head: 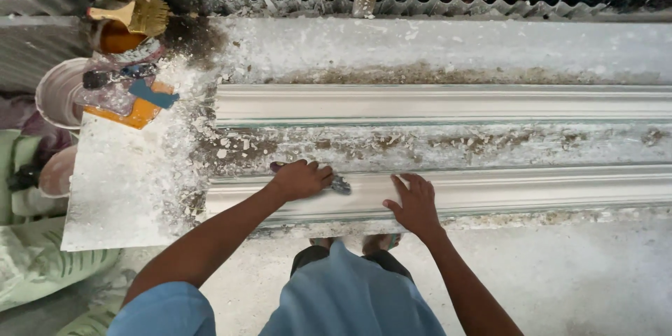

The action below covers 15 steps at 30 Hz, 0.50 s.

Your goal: The recorder is using a metal scraper to clean and shape the edges of decorative plaster mouldings on a workbench.

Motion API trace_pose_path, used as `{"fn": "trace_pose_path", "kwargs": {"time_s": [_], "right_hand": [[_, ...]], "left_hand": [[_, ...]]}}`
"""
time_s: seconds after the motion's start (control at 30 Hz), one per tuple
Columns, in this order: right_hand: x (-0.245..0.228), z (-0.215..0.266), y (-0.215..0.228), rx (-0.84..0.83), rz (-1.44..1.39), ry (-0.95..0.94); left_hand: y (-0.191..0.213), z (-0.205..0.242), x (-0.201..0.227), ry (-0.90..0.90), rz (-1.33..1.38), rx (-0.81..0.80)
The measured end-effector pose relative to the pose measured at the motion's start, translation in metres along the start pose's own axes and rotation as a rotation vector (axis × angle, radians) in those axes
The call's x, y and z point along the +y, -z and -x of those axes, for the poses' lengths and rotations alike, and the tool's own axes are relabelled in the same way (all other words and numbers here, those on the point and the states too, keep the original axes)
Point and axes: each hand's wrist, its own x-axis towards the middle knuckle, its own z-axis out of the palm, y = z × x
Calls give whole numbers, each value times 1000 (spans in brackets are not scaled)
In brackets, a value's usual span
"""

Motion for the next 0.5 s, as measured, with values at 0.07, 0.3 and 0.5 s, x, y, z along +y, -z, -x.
{"fn": "trace_pose_path", "kwargs": {"time_s": [0.07,0.3,0.5], "right_hand": [[-3,2,5,-9,-33,-5],[-2,-1,-6,-10,-112,-19],[-3,4,9,-40,-102,-17]], "left_hand": [[-8,14,-8,-9,-17,-5],[-25,5,-10,-17,0,-62],[-13,2,-11,-26,39,-101]]}}
